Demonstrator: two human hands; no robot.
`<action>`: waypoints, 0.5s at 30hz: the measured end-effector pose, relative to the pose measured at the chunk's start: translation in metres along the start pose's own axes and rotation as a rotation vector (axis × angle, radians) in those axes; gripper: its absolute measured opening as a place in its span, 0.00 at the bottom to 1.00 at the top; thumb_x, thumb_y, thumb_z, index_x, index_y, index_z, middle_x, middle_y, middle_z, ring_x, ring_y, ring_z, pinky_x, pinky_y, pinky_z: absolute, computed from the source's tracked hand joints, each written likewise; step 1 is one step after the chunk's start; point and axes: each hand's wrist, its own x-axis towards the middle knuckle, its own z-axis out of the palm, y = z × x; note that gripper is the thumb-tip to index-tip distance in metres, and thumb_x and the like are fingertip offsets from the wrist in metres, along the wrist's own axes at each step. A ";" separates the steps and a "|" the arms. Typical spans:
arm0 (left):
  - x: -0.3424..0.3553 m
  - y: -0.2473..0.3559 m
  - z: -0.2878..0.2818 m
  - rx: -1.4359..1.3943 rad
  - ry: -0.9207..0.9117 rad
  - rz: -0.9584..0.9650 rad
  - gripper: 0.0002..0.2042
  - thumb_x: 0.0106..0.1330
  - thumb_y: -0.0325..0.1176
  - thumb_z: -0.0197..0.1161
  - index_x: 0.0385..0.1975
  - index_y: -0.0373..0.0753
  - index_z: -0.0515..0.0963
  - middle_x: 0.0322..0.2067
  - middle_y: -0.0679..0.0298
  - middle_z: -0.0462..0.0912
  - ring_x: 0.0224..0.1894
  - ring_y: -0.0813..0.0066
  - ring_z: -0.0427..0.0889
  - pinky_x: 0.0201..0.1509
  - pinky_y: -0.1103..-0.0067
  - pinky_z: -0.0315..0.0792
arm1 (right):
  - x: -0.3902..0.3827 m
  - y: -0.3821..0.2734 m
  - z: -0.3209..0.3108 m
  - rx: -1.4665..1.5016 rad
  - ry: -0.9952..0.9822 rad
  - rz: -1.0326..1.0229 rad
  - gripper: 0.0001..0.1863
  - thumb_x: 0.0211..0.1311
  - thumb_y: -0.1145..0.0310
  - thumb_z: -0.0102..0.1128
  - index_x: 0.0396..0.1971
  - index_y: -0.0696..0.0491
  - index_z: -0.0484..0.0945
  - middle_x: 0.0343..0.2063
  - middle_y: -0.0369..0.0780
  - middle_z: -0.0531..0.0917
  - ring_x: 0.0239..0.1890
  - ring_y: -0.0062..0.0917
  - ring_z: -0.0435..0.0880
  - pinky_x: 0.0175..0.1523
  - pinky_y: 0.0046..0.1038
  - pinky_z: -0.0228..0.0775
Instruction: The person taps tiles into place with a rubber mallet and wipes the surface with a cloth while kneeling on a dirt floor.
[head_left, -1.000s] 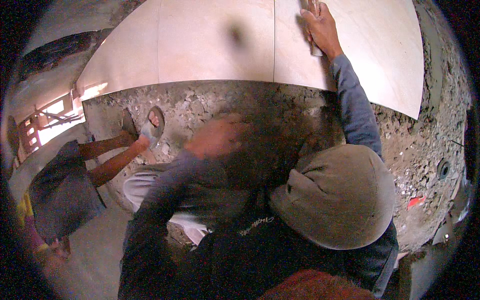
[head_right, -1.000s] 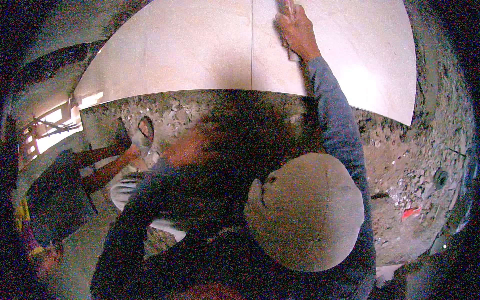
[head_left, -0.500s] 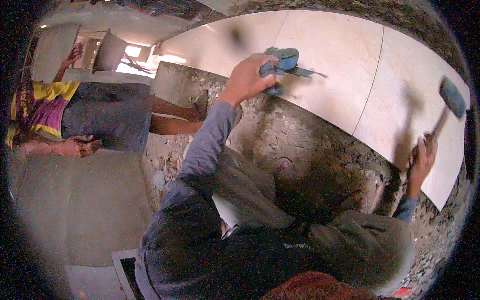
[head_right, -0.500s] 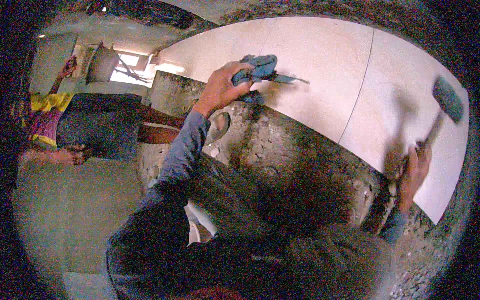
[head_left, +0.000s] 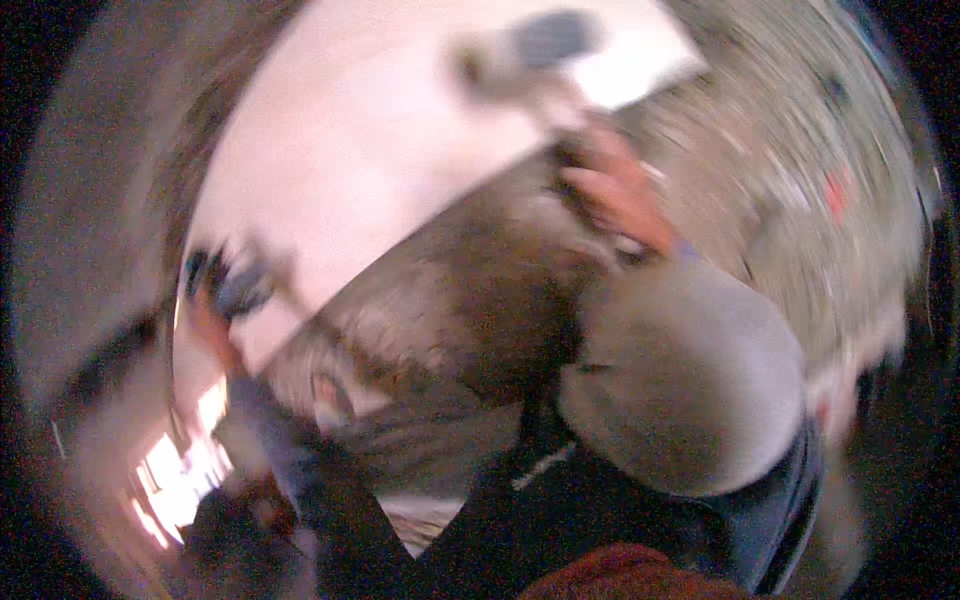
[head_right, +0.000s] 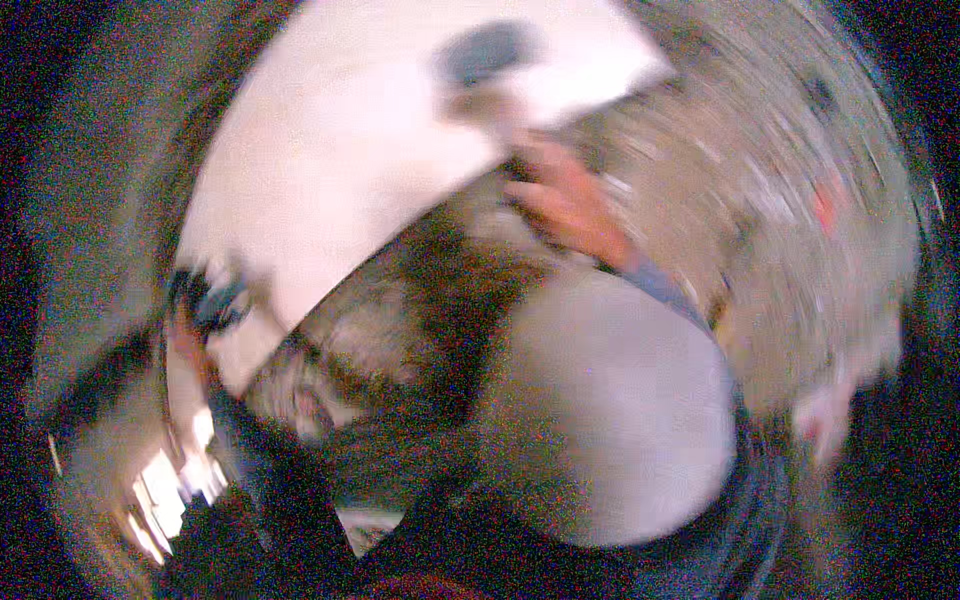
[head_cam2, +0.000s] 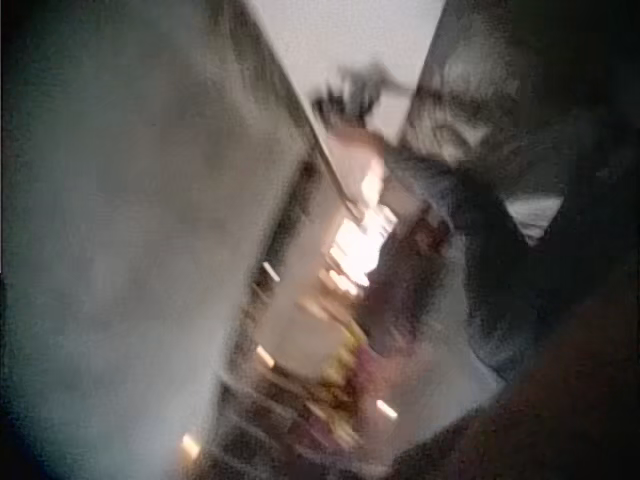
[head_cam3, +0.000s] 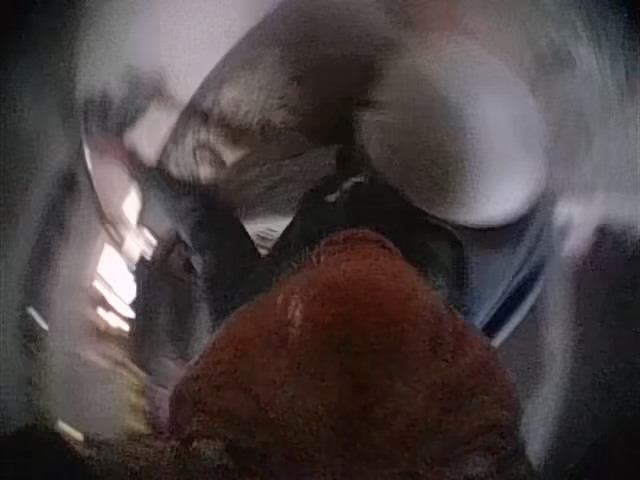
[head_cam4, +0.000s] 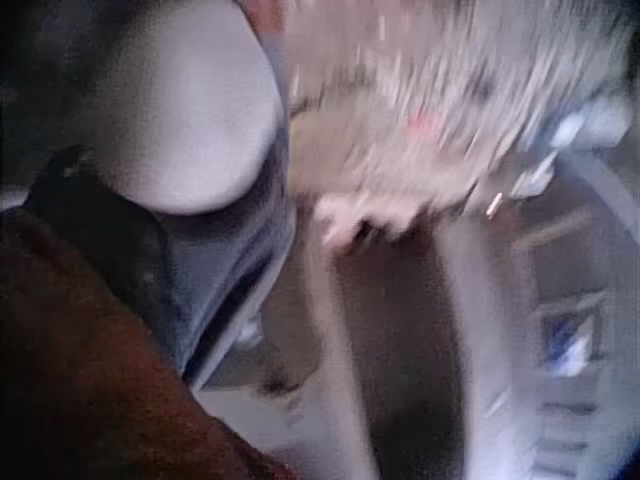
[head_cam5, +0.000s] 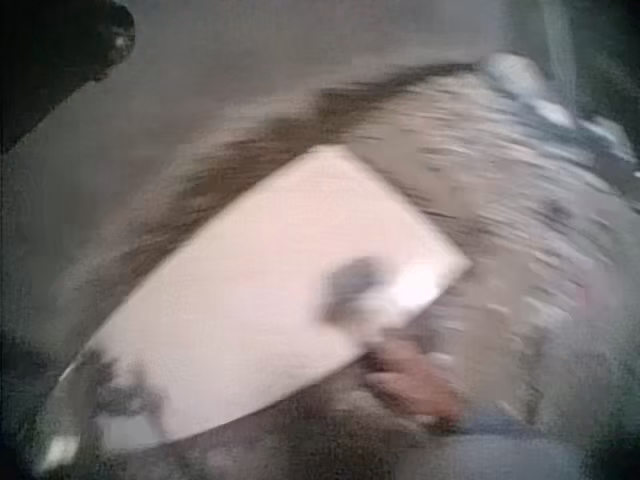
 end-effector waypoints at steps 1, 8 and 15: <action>-0.046 0.029 0.010 0.078 0.090 -0.013 0.26 0.76 0.43 0.55 0.67 0.33 0.73 0.62 0.55 0.79 0.61 0.62 0.80 0.64 0.68 0.75 | 0.013 -0.004 0.018 0.260 0.034 0.049 0.30 0.67 0.58 0.62 0.69 0.45 0.70 0.63 0.52 0.74 0.64 0.48 0.73 0.69 0.44 0.63; -0.116 0.026 0.258 0.657 -0.695 0.184 0.33 0.74 0.52 0.58 0.72 0.35 0.67 0.68 0.55 0.73 0.69 0.64 0.71 0.74 0.67 0.63 | 0.021 -0.070 0.042 0.458 -0.348 0.210 0.36 0.70 0.52 0.58 0.75 0.44 0.62 0.46 0.49 0.79 0.49 0.45 0.82 0.56 0.44 0.74; -0.219 0.110 0.300 -0.804 -0.389 -0.380 0.23 0.78 0.38 0.52 0.66 0.31 0.60 0.70 0.43 0.65 0.71 0.43 0.68 0.74 0.51 0.65 | -0.035 -0.047 -0.033 -0.125 -0.053 0.172 0.11 0.71 0.68 0.54 0.47 0.50 0.82 0.45 0.44 0.83 0.49 0.40 0.80 0.54 0.43 0.73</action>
